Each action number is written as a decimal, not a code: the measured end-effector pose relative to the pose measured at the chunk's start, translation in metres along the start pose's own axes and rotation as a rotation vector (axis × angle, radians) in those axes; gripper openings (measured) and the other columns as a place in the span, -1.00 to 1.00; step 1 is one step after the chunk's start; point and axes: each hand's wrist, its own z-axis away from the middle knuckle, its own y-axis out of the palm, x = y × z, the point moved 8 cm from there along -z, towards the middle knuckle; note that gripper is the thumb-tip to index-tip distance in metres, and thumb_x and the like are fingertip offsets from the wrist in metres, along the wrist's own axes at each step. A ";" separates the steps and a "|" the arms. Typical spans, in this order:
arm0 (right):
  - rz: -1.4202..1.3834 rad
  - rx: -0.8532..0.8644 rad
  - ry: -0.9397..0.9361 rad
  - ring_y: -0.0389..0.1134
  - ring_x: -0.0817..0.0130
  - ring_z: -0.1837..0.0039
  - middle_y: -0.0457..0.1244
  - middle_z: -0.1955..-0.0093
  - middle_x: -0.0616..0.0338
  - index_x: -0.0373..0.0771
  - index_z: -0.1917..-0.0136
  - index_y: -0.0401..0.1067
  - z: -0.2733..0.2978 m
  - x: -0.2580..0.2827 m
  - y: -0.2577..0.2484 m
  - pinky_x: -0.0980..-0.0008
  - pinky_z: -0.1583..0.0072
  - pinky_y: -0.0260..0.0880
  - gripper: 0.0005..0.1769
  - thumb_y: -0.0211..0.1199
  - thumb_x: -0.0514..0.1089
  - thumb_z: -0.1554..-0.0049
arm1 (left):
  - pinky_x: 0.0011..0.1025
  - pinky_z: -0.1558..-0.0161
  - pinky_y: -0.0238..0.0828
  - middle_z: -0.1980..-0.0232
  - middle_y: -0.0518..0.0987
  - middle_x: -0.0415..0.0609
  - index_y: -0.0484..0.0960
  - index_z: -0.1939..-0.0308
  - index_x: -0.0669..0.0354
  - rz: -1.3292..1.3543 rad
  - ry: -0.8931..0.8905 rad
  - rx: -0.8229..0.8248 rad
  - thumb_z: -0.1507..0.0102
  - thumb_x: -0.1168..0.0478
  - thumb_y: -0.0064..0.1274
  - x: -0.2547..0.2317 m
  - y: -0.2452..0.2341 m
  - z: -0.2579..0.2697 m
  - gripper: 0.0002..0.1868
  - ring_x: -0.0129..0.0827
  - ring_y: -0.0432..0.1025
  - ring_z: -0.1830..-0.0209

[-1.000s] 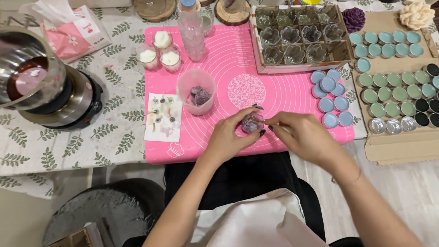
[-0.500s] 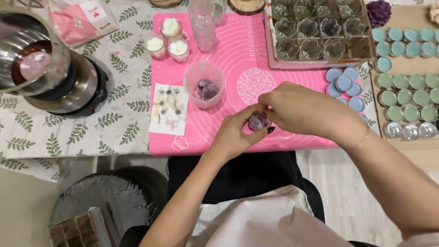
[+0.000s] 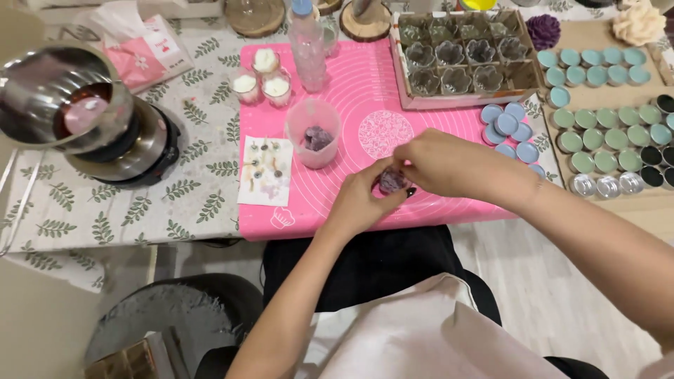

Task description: The person is preparing candle components by mixing wax and placing wicks into jars.

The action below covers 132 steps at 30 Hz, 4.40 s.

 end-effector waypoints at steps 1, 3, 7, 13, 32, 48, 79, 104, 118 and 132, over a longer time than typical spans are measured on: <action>0.007 -0.003 -0.002 0.43 -0.16 0.11 0.38 0.23 -0.20 -0.34 0.14 0.55 0.008 -0.002 0.005 0.01 0.03 0.41 -0.84 0.25 -0.19 -0.10 | -0.33 0.00 0.54 0.10 0.72 0.06 0.58 -0.18 0.14 0.000 0.007 -0.004 -0.13 0.12 0.28 0.001 0.000 0.000 -0.46 -0.22 0.65 0.07; -0.149 -0.166 -0.071 0.43 -0.16 0.12 0.39 0.20 -0.16 -0.33 0.08 0.57 0.024 -0.004 0.002 0.03 0.05 0.42 -0.82 0.24 -0.22 -0.07 | -0.33 -0.06 0.52 0.02 0.72 0.04 0.56 -0.24 0.11 0.009 0.025 -0.005 -0.12 0.12 0.27 0.004 0.003 0.000 -0.41 -0.22 0.65 0.00; -0.160 -0.254 -0.039 0.43 -0.13 0.11 0.40 0.17 -0.13 -0.34 0.05 0.55 0.046 -0.010 0.014 0.05 0.04 0.42 -0.82 0.22 -0.23 -0.11 | -0.33 -0.09 0.52 -0.01 0.73 0.02 0.57 -0.24 0.09 0.012 0.038 0.008 -0.12 0.11 0.28 0.000 0.002 -0.001 -0.41 -0.23 0.65 -0.03; -0.263 -0.378 0.003 0.47 -0.04 0.12 0.41 0.13 -0.10 -0.31 -0.11 0.55 0.068 -0.021 0.025 0.14 0.08 0.46 -0.72 0.21 -0.23 -0.14 | -0.34 -0.08 0.53 0.00 0.73 0.02 0.57 -0.26 0.03 -0.017 0.014 0.018 -0.13 0.09 0.29 0.004 0.002 -0.001 -0.39 -0.25 0.66 -0.01; -0.393 -0.417 0.254 0.51 0.26 0.21 0.47 0.11 0.04 -0.18 -0.10 0.59 0.081 -0.039 0.015 0.31 0.13 0.46 -0.72 0.24 -0.20 -0.12 | -0.32 -0.38 0.33 -0.38 0.50 0.11 0.32 -0.43 0.22 0.110 0.044 0.054 -0.13 0.16 0.36 0.015 0.006 -0.001 -0.16 -0.24 0.42 -0.40; -0.391 -0.375 0.347 0.36 0.28 0.38 0.45 0.19 0.02 -0.15 -0.10 0.62 0.078 -0.042 0.013 0.32 0.24 0.36 -0.70 0.26 -0.18 -0.09 | -0.36 -0.32 0.42 -0.26 0.63 0.04 0.45 -0.37 0.15 0.098 -0.026 0.060 -0.14 0.14 0.35 0.010 0.003 -0.003 -0.26 -0.32 0.53 -0.29; -0.375 -0.313 0.133 0.53 0.13 0.19 0.46 0.18 -0.02 -0.30 0.00 0.58 0.061 -0.030 0.000 0.28 0.13 0.49 -0.77 0.23 -0.22 -0.09 | -0.33 -0.43 0.27 -0.40 0.42 0.11 0.36 -0.38 0.29 0.442 0.021 0.195 -0.27 0.41 0.24 0.030 0.008 -0.007 -0.38 -0.34 0.35 -0.41; -0.157 -0.009 -0.238 0.42 -0.15 0.09 0.39 0.22 -0.14 -0.35 0.11 0.50 0.000 -0.004 -0.017 -0.03 0.03 0.38 -0.84 0.18 -0.23 -0.09 | -0.36 -0.37 0.35 -0.28 0.62 0.04 0.33 -0.49 0.13 0.173 -0.157 0.203 -0.22 0.24 0.24 0.025 0.006 -0.006 -0.25 -0.35 0.47 -0.36; 0.117 0.273 -0.050 0.45 -0.12 0.07 0.38 0.20 -0.22 -0.34 0.17 0.54 -0.026 0.021 -0.001 0.02 0.01 0.44 -0.80 0.24 -0.14 -0.08 | -0.38 -0.27 0.43 -0.06 0.70 0.03 0.58 -0.17 0.32 0.183 -0.068 0.183 -0.26 0.18 0.22 0.030 0.001 -0.002 -0.56 -0.41 0.55 -0.13; -0.195 -0.202 -0.168 0.45 -0.07 0.08 0.40 0.12 -0.05 -0.30 -0.02 0.54 0.044 -0.012 0.004 0.07 0.03 0.44 -0.80 0.24 -0.22 -0.12 | -0.40 -0.13 0.47 -0.09 0.69 -0.03 0.43 -0.43 0.07 0.092 -0.090 0.178 -0.23 0.15 0.25 0.013 0.003 -0.003 -0.33 -0.49 0.53 -0.04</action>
